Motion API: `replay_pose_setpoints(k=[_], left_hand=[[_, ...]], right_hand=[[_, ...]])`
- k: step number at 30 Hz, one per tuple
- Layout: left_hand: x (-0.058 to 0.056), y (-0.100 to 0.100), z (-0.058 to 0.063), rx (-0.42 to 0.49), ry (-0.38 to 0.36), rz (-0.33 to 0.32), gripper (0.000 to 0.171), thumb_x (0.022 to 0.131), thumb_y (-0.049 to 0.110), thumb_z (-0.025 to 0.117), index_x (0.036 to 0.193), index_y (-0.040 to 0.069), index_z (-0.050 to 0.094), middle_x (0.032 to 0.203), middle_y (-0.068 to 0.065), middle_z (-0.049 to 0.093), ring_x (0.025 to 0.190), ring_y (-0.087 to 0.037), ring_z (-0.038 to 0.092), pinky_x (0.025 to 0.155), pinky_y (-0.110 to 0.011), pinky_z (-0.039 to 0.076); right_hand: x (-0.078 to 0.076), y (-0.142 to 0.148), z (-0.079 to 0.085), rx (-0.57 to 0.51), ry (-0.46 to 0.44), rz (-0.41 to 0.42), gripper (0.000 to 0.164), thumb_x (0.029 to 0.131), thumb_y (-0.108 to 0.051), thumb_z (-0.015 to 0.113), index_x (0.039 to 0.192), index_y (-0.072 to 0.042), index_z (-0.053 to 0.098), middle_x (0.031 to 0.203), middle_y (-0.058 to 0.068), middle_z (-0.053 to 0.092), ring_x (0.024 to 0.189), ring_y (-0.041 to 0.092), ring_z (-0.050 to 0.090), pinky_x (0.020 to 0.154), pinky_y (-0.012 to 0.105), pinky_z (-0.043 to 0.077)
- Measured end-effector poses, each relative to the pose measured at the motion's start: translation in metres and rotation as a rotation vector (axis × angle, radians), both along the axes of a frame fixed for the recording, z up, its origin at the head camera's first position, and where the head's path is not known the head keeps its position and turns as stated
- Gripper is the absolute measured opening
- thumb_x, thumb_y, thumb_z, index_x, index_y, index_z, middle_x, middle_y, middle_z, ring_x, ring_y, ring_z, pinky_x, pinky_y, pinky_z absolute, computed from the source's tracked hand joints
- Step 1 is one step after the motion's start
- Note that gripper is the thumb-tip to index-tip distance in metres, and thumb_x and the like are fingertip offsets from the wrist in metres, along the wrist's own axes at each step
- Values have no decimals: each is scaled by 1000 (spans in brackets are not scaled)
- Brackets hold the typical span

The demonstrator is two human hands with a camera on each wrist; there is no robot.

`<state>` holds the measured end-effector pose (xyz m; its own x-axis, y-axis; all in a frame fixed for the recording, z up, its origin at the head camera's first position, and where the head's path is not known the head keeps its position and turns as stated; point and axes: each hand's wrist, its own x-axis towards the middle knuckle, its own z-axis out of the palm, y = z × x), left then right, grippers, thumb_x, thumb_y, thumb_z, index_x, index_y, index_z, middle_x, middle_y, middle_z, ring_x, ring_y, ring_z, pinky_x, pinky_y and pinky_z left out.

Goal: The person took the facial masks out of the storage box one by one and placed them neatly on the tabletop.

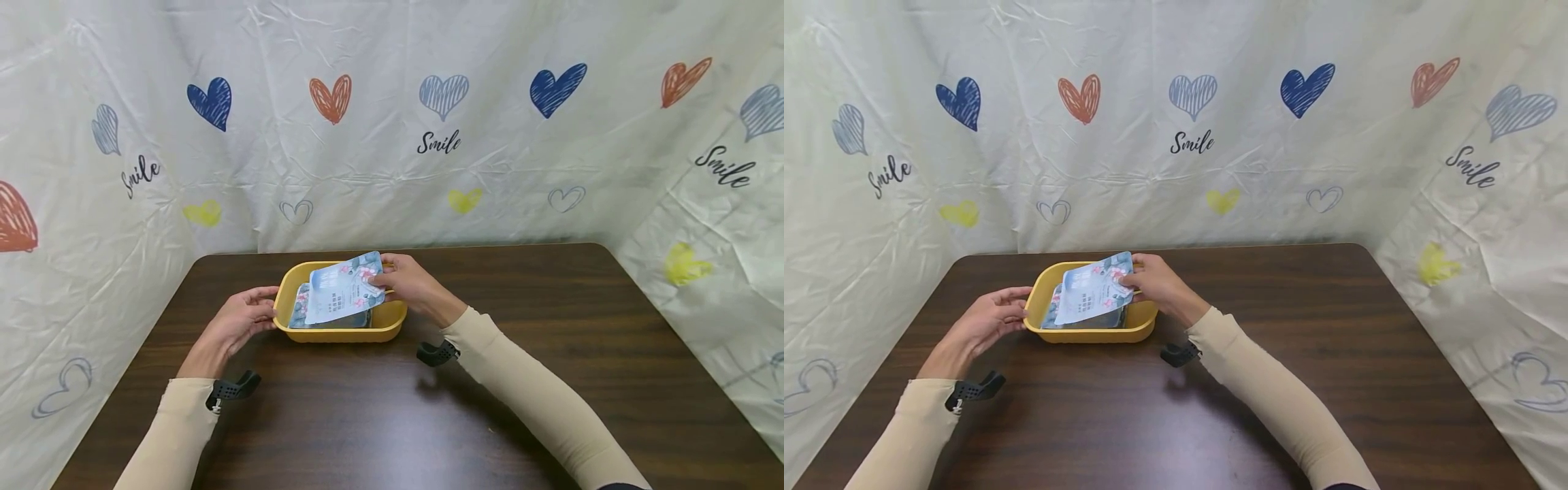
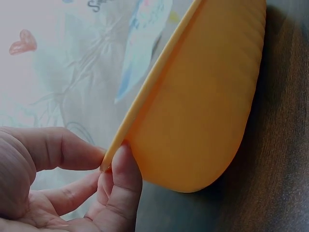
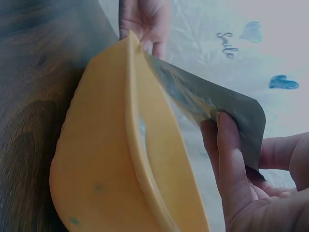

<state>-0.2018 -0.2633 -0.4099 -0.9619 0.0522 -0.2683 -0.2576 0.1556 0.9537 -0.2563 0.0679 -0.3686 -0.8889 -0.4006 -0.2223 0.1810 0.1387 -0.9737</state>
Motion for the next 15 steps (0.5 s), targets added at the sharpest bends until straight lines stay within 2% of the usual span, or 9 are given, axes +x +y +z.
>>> replay_pose_setpoints(k=[7, 15], left_hand=[[0, 0, 0, 5, -13, -2, 59, 99, 4, 58, 154, 1, 37, 124, -22, 58, 94, -24, 66, 81, -28, 60], [-1, -3, -1, 22, -17, -12, 61, 98, 4, 59, 154, 1, 36, 120, -17, 58, 92, -23, 65, 80, -27, 59]], right_hand=[[1, 28, 4, -88, 9, 30, 36, 98, -3, 62, 134, 0, 55, 101, 10, 72, 84, 19, 72, 73, 33, 61], [-1, 63, 8, -172, -10, 34, 40, 99, -2, 59, 138, 3, 49, 102, 9, 71, 86, 18, 73, 73, 31, 61]])
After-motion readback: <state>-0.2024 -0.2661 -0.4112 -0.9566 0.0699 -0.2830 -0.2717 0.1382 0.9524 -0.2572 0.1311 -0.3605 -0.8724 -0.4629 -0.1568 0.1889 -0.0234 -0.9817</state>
